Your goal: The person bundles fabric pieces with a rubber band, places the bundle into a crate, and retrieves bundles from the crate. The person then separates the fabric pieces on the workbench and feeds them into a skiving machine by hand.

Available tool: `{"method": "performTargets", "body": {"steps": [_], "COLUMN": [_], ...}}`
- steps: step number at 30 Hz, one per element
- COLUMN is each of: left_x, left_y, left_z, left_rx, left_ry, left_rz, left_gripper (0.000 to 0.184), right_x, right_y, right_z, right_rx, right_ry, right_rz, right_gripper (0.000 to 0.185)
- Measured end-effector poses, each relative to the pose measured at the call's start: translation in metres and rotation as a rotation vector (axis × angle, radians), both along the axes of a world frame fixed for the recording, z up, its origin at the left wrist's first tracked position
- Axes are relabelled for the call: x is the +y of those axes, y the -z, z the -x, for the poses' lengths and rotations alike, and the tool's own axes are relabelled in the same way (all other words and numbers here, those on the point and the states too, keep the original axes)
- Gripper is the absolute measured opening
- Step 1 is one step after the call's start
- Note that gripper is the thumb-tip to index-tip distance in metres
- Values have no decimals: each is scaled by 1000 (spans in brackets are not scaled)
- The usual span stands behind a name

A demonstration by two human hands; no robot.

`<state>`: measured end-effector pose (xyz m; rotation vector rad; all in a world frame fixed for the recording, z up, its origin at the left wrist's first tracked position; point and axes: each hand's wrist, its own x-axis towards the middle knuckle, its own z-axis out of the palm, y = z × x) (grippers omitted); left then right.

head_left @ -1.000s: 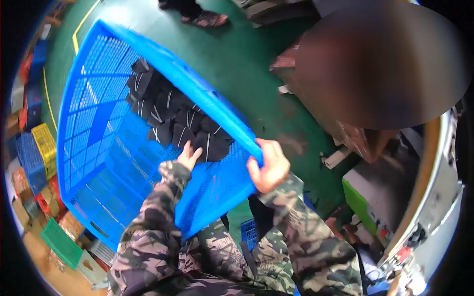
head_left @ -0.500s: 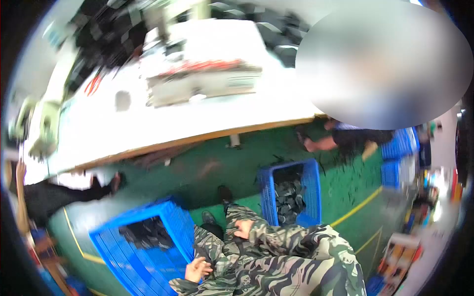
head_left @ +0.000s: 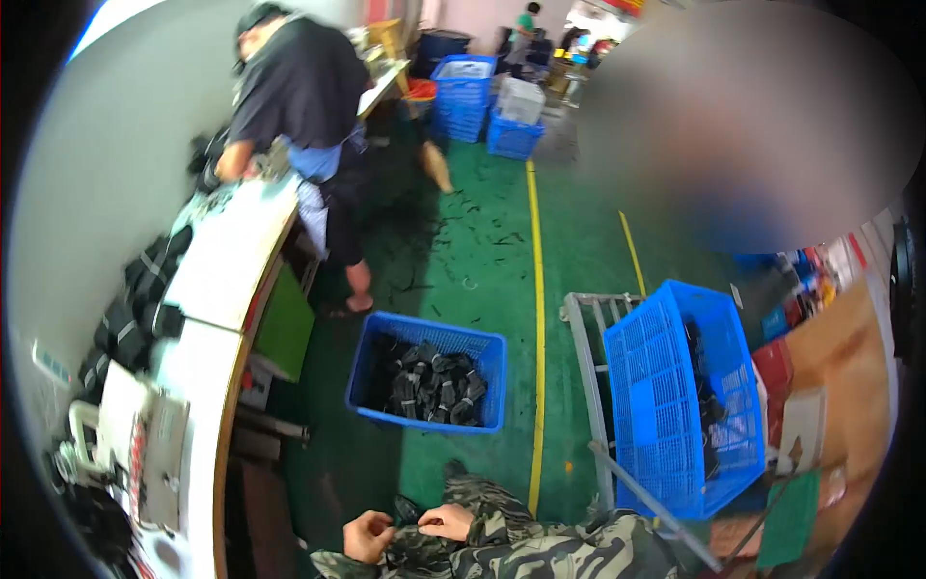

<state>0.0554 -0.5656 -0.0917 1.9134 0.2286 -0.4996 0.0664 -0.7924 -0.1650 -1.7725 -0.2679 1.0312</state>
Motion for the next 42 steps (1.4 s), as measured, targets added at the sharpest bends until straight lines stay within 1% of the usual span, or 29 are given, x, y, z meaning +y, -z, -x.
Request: {"method": "performTargets", "body": {"steps": [2,3,4,5,7,8,9,10,11,12,14,15,16,18,19,22,23,24,25,26,27,30,33,36,37,39,40,41,42], "left_x": [-43,-66,-89,-113,-162,-185,-209,-234,-259,-284,-335,-356,-375,-412,-424,-459,-469,-482,-497,-513,-530,-566,-596,-631,-642,-666,-678,-692,-707], "left_y": [-14,-15,-22,-32,-63,-70,-75,-79,-82,-83,-82,-82,-85,-94,-83,-69,-59,-55,-61,-59,-58,-63,-61,-65,-63,-56,-53,-51,-49], "left_z": [-25,-31,-36,-40,-47,-49,-51,-48,-44,-39,-34,-32,-31,-33,-37,-37,-41,-44,-47,-53,-57,-71,-78,-81,-81,-76,-74,-73,-73], "left_rx": [-50,-72,-55,-197,-455,-578,-700,-818,-749,-799,-914,-912,-898,-870,-892,-847,-852,-867,-832,-823,-812,-853,-893,-830,-846,-866,-817,-770,-725], "left_ry": [147,215,204,254,401,452,504,556,650,723,872,949,979,1019,1105,1145,1171,1188,1214,1252,1290,1443,1540,1607,1603,1602,1625,1643,1656], "left_rz": [114,155,261,193,24,19,19,22,-1,-6,-24,-41,-52,-71,-89,-117,-93,-76,-62,-38,-14,77,175,160,154,143,110,71,28], "left_gripper": [16,18,18,18,21,21,21,21,28,32,40,51,52,54,58,61,63,65,66,65,65,65,69,70,71,72,74,76,78], "right_x": [-22,-35,-48,-63,-98,-117,-139,-162,-185,-209,-261,-283,-301,-334,-346,-378,-389,-400,-411,-419,-424,-440,-459,-480,-490,-509,-519,-534,-553], "right_y": [3,-4,-15,-23,-27,-29,-36,-37,-41,-48,-61,-73,-83,-86,-82,-69,-57,-48,-75,-78,-57,-74,-82,-79,-76,-62,-57,-56,-57], "right_z": [0,1,1,1,11,17,21,27,33,39,50,54,59,65,66,63,61,61,60,61,62,69,75,73,73,74,75,76,81], "right_rx": [139,159,178,195,313,374,366,296,230,167,171,102,43,48,4,14,-112,-189,-116,-7,-48,-70,-5,-37,28,-36,-62,-65,-66], "right_ry": [203,286,365,440,667,777,898,952,1004,1053,1152,1191,1235,1373,1418,1467,1454,1436,1497,1557,1614,1833,1967,2080,2097,2101,2103,2089,2038], "right_rz": [-162,-180,-199,-219,-427,-536,-585,-577,-566,-555,-721,-646,-567,-589,-563,-540,-331,-347,-285,-432,-497,-517,-561,-620,-617,-603,-596,-657,-617], "right_gripper": [32,31,30,28,29,29,27,27,27,28,29,29,29,28,24,21,22,23,22,22,22,22,22,22,23,23,23,24,24]}}
